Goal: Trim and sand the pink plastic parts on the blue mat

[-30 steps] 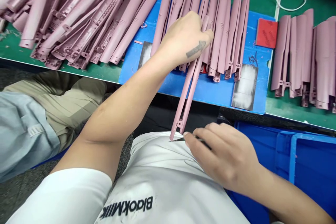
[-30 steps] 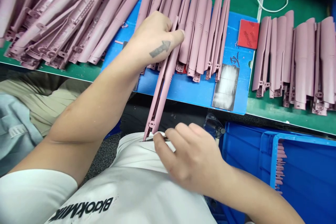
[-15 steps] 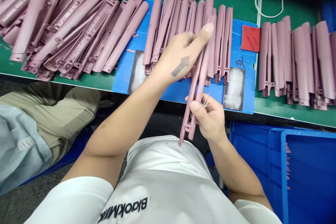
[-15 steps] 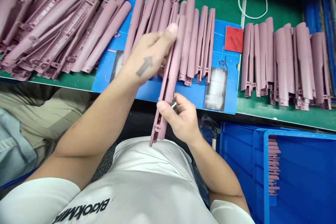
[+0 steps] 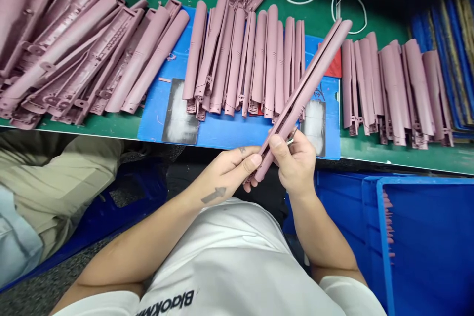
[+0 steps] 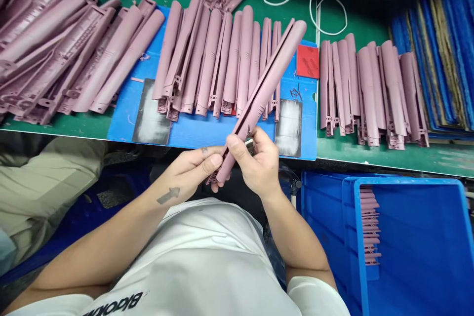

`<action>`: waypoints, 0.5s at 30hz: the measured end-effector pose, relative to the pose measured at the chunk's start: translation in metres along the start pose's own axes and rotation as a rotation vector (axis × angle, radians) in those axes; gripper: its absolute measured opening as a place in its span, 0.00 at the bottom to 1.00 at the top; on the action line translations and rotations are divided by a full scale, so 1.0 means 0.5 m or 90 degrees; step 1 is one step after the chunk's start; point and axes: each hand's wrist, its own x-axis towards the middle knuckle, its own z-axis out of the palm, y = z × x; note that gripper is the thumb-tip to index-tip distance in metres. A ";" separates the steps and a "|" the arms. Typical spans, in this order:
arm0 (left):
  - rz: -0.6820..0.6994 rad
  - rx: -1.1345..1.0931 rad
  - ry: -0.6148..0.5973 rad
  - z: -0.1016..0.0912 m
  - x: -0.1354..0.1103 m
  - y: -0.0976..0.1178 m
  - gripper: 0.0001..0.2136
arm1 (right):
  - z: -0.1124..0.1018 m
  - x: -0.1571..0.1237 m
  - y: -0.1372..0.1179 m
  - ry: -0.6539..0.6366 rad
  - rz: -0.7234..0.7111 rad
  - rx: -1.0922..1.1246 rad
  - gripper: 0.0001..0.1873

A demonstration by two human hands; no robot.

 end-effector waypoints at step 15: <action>0.088 -0.098 -0.035 -0.036 -0.039 -0.021 0.22 | 0.002 0.006 0.000 0.033 -0.024 0.011 0.27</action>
